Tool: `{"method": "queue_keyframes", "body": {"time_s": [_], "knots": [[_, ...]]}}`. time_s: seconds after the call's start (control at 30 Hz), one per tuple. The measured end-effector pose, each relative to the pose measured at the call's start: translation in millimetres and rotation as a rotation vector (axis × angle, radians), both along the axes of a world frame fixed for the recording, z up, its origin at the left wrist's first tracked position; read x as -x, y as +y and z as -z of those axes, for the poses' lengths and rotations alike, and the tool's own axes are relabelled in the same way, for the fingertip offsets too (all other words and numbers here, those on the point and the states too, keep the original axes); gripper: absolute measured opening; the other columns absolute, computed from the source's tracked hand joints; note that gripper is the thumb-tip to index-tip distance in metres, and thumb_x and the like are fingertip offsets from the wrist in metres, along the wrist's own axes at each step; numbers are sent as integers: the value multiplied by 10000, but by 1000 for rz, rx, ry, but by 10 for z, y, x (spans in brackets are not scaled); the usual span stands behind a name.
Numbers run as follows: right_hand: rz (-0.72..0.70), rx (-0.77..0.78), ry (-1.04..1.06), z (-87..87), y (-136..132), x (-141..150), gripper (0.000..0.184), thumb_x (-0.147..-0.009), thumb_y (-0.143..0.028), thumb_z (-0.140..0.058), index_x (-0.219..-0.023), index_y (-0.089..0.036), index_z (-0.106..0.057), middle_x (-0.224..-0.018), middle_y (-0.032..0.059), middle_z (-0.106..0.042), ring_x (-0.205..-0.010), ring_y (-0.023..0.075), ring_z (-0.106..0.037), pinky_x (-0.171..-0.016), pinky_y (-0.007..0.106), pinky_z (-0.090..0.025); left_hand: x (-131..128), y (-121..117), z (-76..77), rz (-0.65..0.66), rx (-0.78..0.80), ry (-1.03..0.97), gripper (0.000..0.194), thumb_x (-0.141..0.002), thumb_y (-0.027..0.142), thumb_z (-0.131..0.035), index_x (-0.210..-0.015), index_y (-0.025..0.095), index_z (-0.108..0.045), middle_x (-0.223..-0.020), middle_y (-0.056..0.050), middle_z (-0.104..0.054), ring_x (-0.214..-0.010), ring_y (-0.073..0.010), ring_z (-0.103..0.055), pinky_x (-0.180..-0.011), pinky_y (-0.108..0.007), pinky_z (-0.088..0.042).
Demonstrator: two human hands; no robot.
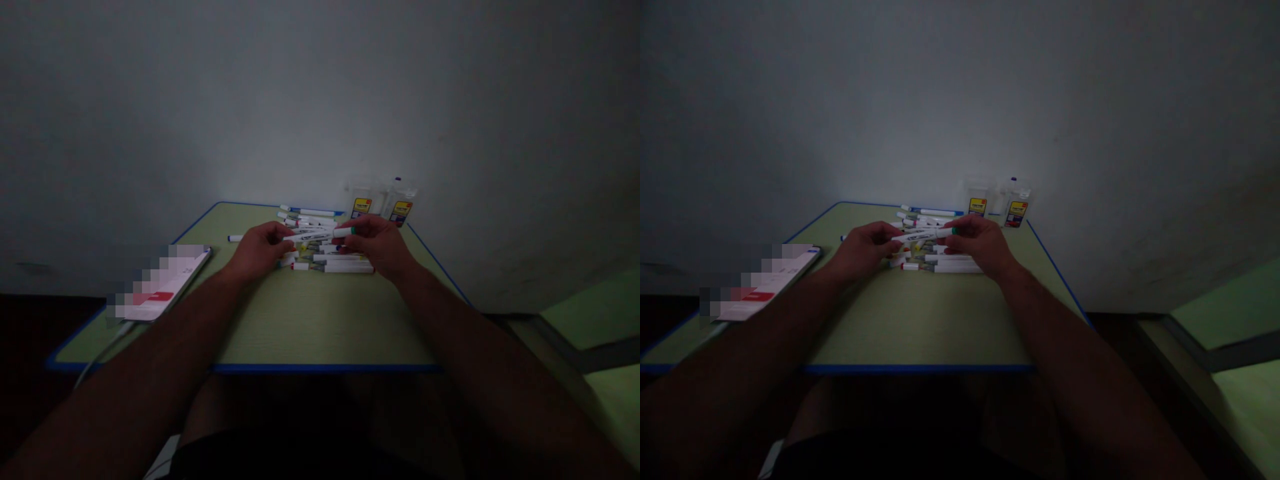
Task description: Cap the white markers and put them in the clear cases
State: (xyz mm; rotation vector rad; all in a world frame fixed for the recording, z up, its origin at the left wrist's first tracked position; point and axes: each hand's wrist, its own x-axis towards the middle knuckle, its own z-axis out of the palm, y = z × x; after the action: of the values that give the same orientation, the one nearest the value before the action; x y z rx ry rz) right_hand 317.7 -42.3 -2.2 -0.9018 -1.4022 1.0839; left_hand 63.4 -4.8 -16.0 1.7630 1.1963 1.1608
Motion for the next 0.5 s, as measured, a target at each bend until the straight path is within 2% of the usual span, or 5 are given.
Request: {"method": "queue_keyframes", "body": {"time_s": [0.23,0.5], "knots": [[-64,-52,-71,-46,-71,112,375,-572,-278,-921,-902,-223,-753,-867,9,-754,-827,177,-727,-765,352,-628,15,49,66,5,-24,10,172,-700,159,-749,-869,189,-736,-824,-43,-753,-718,-184,-663,-684,-333,-516],[68,-131,-171,-21,-22,31,357,-628,-341,-888,-949,-228,-781,-817,-4,-706,-764,148,-650,-752,351,-598,22,29,42,22,-37,-14,176,-695,143,-760,-862,197,-754,-826,-41,-748,-718,-176,-646,-672,-319,-509]]}}
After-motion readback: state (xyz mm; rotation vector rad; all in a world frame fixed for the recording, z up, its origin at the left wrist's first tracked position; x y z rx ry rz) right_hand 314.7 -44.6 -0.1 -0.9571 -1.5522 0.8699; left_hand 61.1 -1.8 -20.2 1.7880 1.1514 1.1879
